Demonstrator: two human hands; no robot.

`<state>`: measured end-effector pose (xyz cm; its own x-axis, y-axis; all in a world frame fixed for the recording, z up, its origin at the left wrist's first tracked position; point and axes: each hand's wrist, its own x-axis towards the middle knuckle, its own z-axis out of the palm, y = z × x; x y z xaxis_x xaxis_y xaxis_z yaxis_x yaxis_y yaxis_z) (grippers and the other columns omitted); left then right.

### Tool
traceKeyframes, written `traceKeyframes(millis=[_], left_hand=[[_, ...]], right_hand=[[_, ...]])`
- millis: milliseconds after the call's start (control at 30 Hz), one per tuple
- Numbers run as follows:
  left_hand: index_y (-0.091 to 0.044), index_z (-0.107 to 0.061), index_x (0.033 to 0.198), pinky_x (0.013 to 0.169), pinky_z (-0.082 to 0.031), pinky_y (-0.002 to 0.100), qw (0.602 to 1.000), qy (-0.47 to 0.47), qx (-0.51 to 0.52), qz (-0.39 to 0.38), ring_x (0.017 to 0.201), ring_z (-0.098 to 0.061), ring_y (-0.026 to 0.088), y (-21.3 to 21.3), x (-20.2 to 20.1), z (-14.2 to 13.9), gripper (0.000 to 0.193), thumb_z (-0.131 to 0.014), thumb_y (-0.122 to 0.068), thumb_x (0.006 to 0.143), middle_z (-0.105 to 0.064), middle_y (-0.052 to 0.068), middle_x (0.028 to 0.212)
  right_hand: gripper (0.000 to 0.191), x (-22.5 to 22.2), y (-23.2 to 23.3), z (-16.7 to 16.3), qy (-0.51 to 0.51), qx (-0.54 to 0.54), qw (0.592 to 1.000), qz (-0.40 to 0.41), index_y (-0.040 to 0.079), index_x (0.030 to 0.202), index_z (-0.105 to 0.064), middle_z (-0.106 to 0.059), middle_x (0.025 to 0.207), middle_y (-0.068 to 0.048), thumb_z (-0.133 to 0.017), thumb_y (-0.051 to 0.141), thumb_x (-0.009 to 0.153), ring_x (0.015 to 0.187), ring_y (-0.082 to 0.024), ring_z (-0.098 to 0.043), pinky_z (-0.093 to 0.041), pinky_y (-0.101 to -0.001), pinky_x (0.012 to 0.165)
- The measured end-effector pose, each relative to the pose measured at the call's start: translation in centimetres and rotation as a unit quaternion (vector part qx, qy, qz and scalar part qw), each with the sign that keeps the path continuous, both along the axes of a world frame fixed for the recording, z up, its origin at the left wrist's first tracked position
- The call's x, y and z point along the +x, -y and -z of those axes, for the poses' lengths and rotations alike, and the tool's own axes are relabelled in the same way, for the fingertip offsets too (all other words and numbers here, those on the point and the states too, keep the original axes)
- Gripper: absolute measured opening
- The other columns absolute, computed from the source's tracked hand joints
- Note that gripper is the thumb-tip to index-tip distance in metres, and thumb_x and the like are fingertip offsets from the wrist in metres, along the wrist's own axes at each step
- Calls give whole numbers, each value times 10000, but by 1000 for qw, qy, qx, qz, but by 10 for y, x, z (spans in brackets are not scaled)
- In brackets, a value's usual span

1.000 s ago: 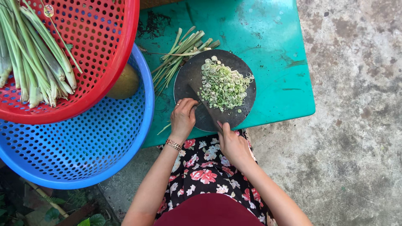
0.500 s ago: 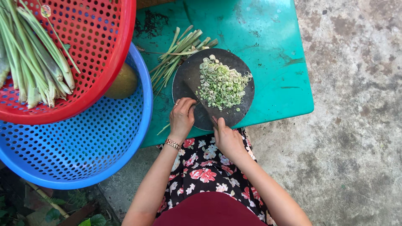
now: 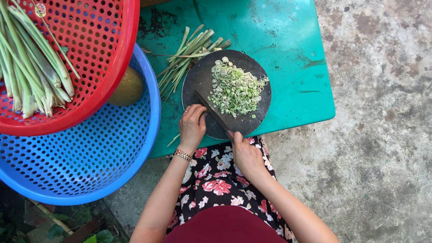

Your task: The person chops lemongrass stalks into small pieces on a round cutting board using a knife. The chopped pieces accumulate on the board while whole stalks are taken from a red basket nearby.

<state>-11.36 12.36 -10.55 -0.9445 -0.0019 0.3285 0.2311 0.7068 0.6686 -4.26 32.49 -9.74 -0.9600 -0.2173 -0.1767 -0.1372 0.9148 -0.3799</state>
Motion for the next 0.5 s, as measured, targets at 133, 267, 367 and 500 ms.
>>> traceKeyframes(millis=[133,267,367,500], left_hand=[[-39,-683,994,881,-527,428,1000,0,11,-1,1006,-669,329,-1,2,-3,162,-695,25,846,-699,94,1056],[-40,-684,993,916,-527,437,1000,-8,6,0,997,-673,331,0,2,-3,157,-696,24,850,-698,96,1052],[-33,-681,996,881,-526,431,1000,1,4,-9,1014,-669,347,1,1,0,170,-694,30,838,-699,106,1074],[-34,-678,994,912,-526,433,1000,-6,8,-2,1005,-673,336,0,-1,3,164,-699,27,843,-700,103,1065]], right_hand=[[244,-16,1,-3,10,-69,998,-7,68,1168,-448,-695,744,-214,-541,236,1017,625,-450,-678,-533,-544,548],[295,11,-12,-19,51,-20,998,-6,93,1241,-439,-689,745,-219,-532,237,1001,590,-434,-688,-545,-533,507],[240,32,-21,-19,48,35,998,-7,49,1095,-435,-677,767,-226,-535,251,1013,576,-416,-693,-561,-511,488],[195,24,-13,1,31,47,998,-2,44,1074,-432,-679,778,-222,-520,209,1020,603,-407,-702,-562,-510,497]])
